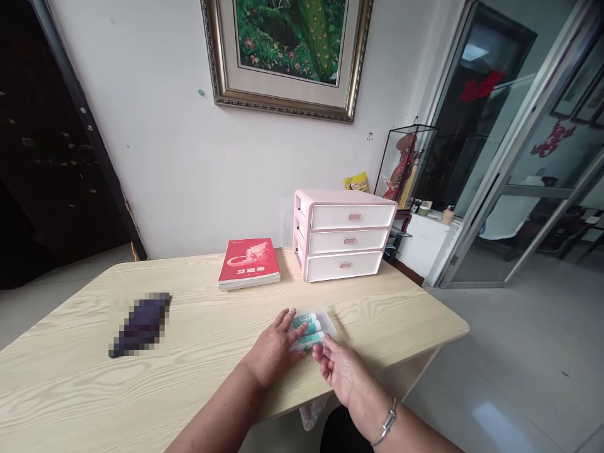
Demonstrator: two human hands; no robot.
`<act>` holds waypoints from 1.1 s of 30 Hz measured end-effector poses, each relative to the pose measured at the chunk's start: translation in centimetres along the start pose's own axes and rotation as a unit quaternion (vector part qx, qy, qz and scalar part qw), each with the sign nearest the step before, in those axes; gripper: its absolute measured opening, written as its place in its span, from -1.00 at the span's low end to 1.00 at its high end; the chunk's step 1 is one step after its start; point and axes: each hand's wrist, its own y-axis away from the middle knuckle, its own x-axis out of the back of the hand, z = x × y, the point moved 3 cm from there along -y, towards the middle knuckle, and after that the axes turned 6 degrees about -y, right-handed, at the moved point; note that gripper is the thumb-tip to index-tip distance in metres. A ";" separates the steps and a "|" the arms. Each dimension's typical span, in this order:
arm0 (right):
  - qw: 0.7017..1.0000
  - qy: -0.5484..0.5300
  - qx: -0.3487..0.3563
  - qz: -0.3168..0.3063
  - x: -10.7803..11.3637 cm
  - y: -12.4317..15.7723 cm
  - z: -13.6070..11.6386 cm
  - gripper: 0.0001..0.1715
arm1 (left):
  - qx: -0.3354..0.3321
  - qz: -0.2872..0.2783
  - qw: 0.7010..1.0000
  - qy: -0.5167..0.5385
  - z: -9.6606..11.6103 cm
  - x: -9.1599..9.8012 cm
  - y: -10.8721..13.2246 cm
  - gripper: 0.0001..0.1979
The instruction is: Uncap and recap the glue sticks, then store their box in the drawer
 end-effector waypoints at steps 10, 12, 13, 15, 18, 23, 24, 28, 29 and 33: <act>0.999 -0.027 0.038 0.002 -0.3 -0.6 0.7 -0.77 | 0.006 0.008 1.000 0.005 0.2 -0.1 0.1 -0.44; 0.999 -0.011 0.038 -0.006 -0.1 -0.4 1.0 -0.77 | 0.009 0.004 1.000 0.011 0.2 0.0 0.3 -0.41; 0.999 0.001 0.038 -0.012 0.0 -0.2 1.1 -0.77 | 0.008 0.002 1.000 0.015 0.2 0.0 0.4 -0.38; 0.999 0.031 0.033 -0.028 0.1 0.2 1.4 -0.79 | 0.005 0.001 1.000 0.027 0.0 0.0 0.6 -0.33; 0.995 0.089 0.013 -0.048 -0.2 1.0 1.9 -0.81 | 0.002 0.001 0.999 0.047 0.0 0.1 0.8 -0.28; 0.992 0.124 -0.004 -0.037 -2.0 1.8 2.4 -0.75 | 0.017 -0.016 0.998 0.060 0.4 0.3 0.8 -0.23; 0.992 0.125 -0.005 -0.030 -2.3 1.8 2.5 -0.74 | 0.020 -0.024 0.998 0.061 0.5 0.4 0.8 -0.22; 0.992 0.126 0.007 -0.002 -3.0 1.5 2.9 -0.76 | 0.021 -0.038 0.997 0.058 0.6 0.2 0.7 -0.19; 0.993 0.121 0.012 0.001 -3.0 1.5 3.0 -0.77 | 0.020 -0.036 0.998 0.057 0.5 0.1 0.7 -0.18; 0.995 0.097 0.026 0.003 -3.0 1.3 3.2 -0.80 | 0.011 -0.027 0.998 0.059 0.4 -0.3 0.7 -0.17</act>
